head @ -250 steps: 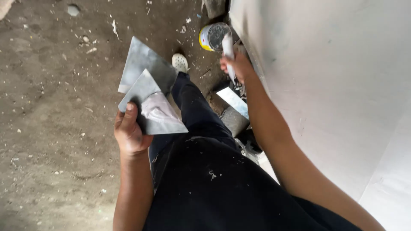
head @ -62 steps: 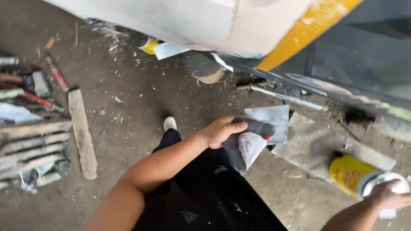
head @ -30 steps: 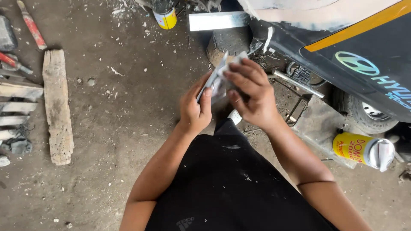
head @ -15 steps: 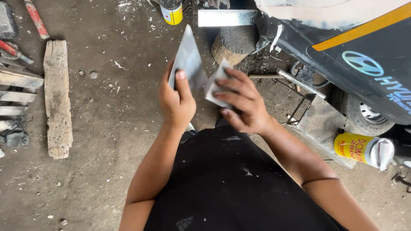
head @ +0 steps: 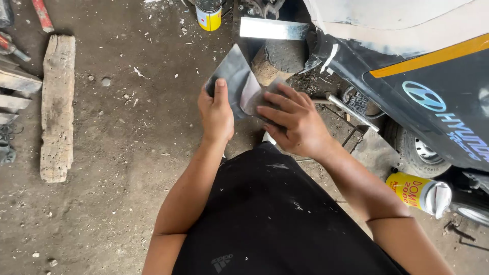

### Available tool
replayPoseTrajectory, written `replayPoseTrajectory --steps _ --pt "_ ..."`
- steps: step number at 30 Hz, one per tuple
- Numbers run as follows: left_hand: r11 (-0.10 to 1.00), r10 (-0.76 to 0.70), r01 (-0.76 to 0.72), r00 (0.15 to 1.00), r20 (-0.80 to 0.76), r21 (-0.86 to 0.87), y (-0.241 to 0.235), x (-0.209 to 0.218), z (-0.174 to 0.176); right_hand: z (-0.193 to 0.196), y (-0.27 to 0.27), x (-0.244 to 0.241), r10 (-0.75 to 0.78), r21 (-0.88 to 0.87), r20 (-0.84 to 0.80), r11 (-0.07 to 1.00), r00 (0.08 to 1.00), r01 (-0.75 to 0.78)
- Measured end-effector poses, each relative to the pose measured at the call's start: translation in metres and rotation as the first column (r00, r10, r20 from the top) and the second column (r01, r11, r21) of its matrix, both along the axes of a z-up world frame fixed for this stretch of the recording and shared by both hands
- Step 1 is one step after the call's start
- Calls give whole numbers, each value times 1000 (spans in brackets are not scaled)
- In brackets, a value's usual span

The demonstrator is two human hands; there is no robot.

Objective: The person scoops a pinkish substance from a can onto a metal scraper and applies it to the wheel arch area of a white vehicle. They then use a sanding block to smooth the applied substance on the curved surface.

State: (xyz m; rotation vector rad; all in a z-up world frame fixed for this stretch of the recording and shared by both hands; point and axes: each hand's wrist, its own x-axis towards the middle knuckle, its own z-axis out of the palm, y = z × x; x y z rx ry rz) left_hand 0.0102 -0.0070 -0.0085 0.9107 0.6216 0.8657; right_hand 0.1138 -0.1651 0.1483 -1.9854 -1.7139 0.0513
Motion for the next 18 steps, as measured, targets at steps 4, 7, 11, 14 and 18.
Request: replayPoseTrajectory --steps 4,7,11,14,18 --pt "930 69 39 958 -278 366 -5 -2 17 4 4 5 -26 -70 65 997 998 30" --pt "959 39 28 973 -229 283 -10 1 24 2 3 6 -17 -99 57 995 998 23" --pt "928 30 91 949 -315 362 -9 3 35 3 4 11 -17 -119 56 993 998 24" --pt "927 -3 120 949 -315 355 -8 7 33 1 3 16 -13 -111 80 994 997 22" --pt "898 48 98 947 -319 429 -10 15 34 -1 4 18 -28 -112 86 993 996 38"
